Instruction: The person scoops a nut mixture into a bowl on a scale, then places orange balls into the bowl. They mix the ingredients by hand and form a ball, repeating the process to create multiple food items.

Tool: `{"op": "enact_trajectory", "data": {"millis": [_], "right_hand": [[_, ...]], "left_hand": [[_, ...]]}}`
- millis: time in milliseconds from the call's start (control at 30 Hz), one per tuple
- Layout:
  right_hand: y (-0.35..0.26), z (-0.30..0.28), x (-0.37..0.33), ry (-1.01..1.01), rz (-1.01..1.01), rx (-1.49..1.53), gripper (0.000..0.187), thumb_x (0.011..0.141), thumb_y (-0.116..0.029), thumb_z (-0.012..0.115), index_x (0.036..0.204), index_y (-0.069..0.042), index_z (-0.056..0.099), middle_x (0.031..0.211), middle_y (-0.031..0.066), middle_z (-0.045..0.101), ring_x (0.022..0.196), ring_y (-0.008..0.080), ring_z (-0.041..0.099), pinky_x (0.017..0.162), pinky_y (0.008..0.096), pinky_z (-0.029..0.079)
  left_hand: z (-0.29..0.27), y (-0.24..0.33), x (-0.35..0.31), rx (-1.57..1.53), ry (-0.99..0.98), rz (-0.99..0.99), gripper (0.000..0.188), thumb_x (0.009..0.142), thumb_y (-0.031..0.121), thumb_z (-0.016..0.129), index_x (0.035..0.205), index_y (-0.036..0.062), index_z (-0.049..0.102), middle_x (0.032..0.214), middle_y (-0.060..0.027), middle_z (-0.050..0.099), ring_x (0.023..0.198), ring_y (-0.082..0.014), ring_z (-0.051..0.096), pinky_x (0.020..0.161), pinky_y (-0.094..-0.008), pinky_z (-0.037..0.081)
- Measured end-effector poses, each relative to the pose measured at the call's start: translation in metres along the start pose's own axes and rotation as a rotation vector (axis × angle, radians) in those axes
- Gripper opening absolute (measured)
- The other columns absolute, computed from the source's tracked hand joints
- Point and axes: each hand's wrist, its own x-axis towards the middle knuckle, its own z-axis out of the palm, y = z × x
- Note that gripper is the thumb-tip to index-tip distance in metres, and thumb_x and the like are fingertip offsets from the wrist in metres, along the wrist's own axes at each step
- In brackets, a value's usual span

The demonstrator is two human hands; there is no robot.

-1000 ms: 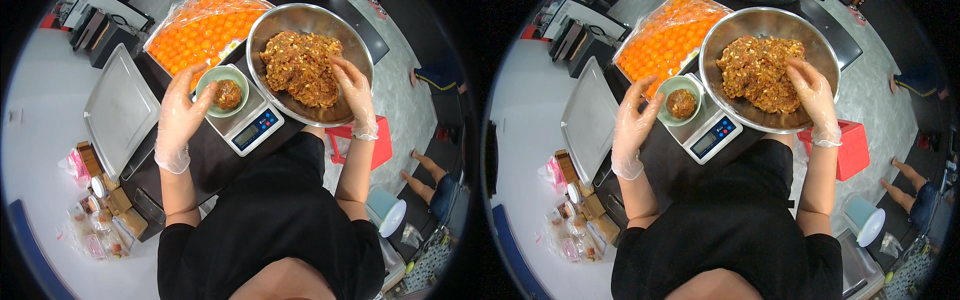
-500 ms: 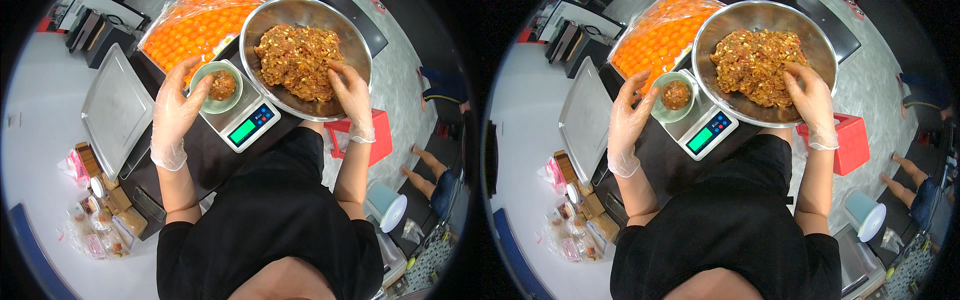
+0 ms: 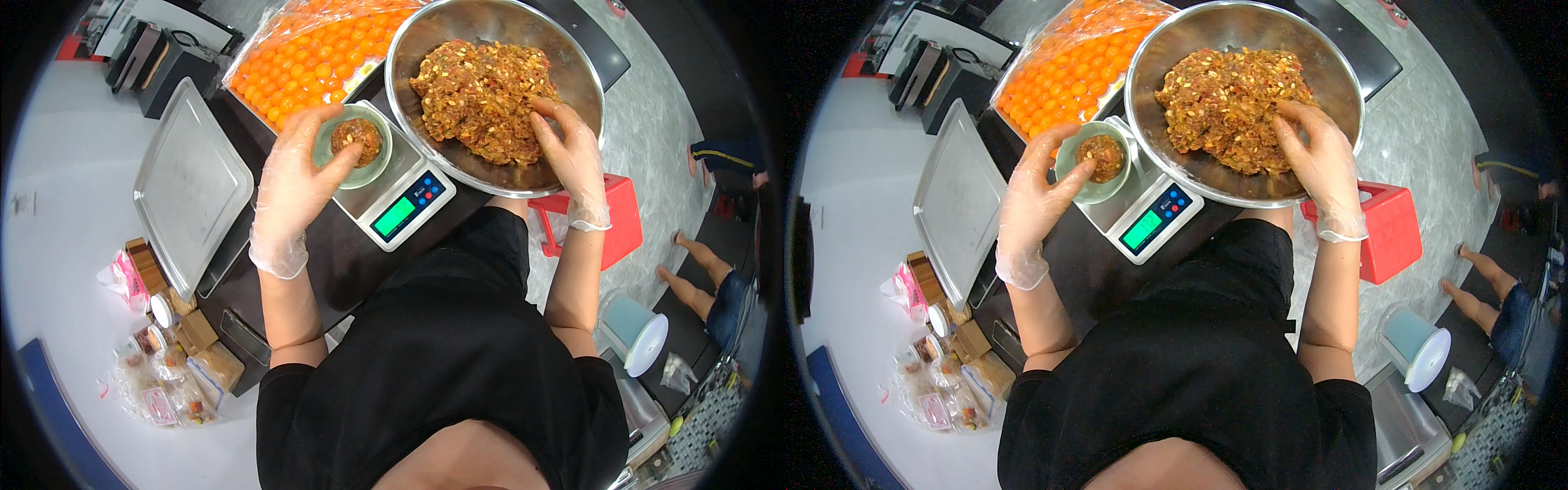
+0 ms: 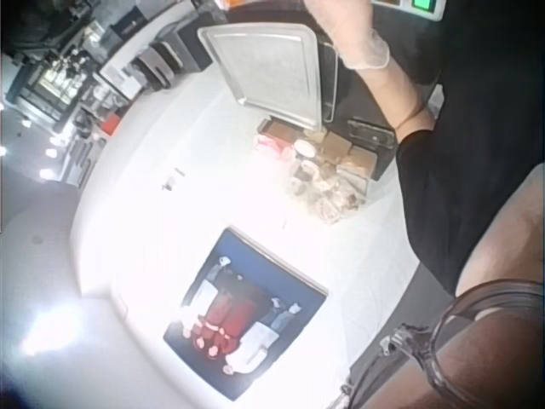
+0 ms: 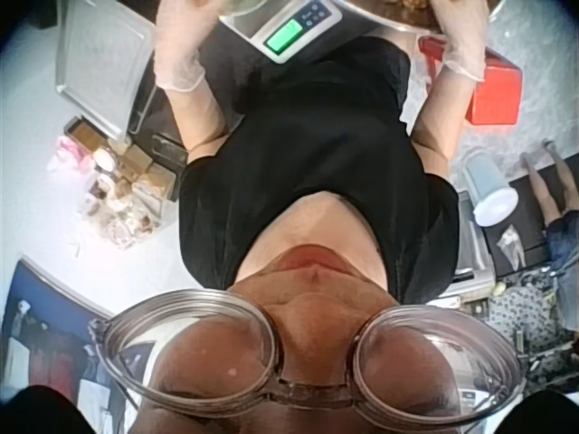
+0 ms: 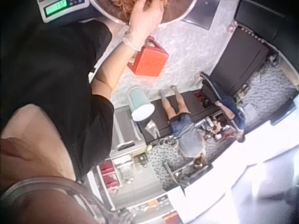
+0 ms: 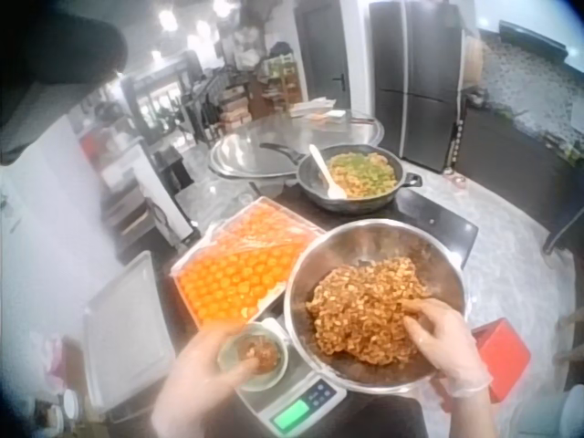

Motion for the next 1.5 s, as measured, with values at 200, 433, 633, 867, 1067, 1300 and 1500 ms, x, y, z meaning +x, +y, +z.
{"op": "enact_trajectory", "data": {"millis": [200, 433, 633, 867, 1067, 1300, 1500], "right_hand": [[-0.003, 0.002, 0.001, 0.001, -0.011, 0.009, 0.032, 0.089, -0.027, 0.063, 0.111, -0.003, 0.067, 0.114, 0.018, 0.066, 0.109, 0.035, 0.061, 0.093, 0.0399, 0.047], [-0.004, -0.003, 0.005, 0.098, 0.026, 0.138, 0.029, 0.09, -0.024, 0.063, 0.109, -0.002, 0.067, 0.11, 0.0178, 0.067, 0.107, 0.033, 0.063, 0.093, 0.0377, 0.047], [-0.063, 0.019, 0.019, 0.167, -0.09, 0.785, 0.033, 0.089, -0.013, 0.065, 0.12, -0.001, 0.063, 0.123, 0.0127, 0.063, 0.117, 0.0211, 0.057, 0.102, 0.0345, 0.042], [-0.109, 0.029, 0.022, 0.308, -0.339, 0.616, 0.082, 0.069, -0.021, 0.085, 0.138, 0.0, 0.045, 0.134, 0.0171, 0.053, 0.13, 0.0256, 0.048, 0.113, 0.0413, 0.03], [-0.088, -0.001, 0.037, 0.203, -0.56, 0.414, 0.075, 0.07, -0.025, 0.082, 0.134, -0.004, 0.05, 0.127, 0.014, 0.06, 0.123, 0.0325, 0.055, 0.114, 0.0504, 0.027], [-0.081, 0.016, 0.041, 0.367, -0.479, 0.39, 0.031, 0.092, -0.018, 0.055, 0.119, -0.006, 0.064, 0.122, 0.016, 0.062, 0.12, 0.0357, 0.055, 0.108, 0.0546, 0.033], [-0.082, 0.003, 0.048, 0.142, -0.251, 0.738, 0.035, 0.099, -0.019, 0.046, 0.127, -0.003, 0.06, 0.128, 0.0148, 0.06, 0.125, 0.0291, 0.052, 0.107, 0.0431, 0.036]], "left_hand": [[0.036, -0.012, 0.017, 0.218, -0.17, -0.025, 0.046, 0.074, 0.02, 0.075, 0.114, 0.0055, 0.059, 0.118, -0.0183, 0.061, 0.109, -0.034, 0.059, 0.094, -0.0389, 0.048], [0.012, -0.013, 0.016, -0.817, -0.103, -0.148, 0.068, 0.079, 0.015, 0.075, 0.139, 0.0073, 0.042, 0.117, -0.0136, 0.061, 0.111, -0.0239, 0.061, 0.096, -0.0369, 0.049], [0.055, 0.046, 0.041, -2.085, -0.22, 0.019, 0.057, 0.091, 0.023, 0.062, 0.139, 0.0004, 0.042, 0.13, -0.0204, 0.054, 0.128, -0.0399, 0.048, 0.108, -0.0568, 0.038], [0.089, 0.095, 0.07, -1.778, -0.042, -0.194, 0.042, 0.103, 0.034, 0.043, 0.128, 0.0012, 0.053, 0.128, -0.0154, 0.057, 0.118, -0.0243, 0.057, 0.103, -0.0379, 0.046], [0.06, 0.097, 0.076, -1.616, -0.391, -0.183, 0.043, 0.105, 0.033, 0.041, 0.133, 0.0019, 0.049, 0.133, -0.014, 0.055, 0.123, -0.0221, 0.054, 0.105, -0.0385, 0.044], [0.094, 0.122, 0.081, -1.646, -0.106, -0.337, 0.037, 0.103, 0.032, 0.047, 0.129, 0.0073, 0.052, 0.124, -0.0082, 0.059, 0.113, -0.0194, 0.059, 0.096, -0.0361, 0.051], [0.093, 0.123, 0.077, -1.734, -0.114, -0.46, 0.034, 0.1, 0.028, 0.049, 0.128, 0.0087, 0.054, 0.122, -0.0084, 0.061, 0.113, -0.021, 0.06, 0.092, -0.0426, 0.053]]}}
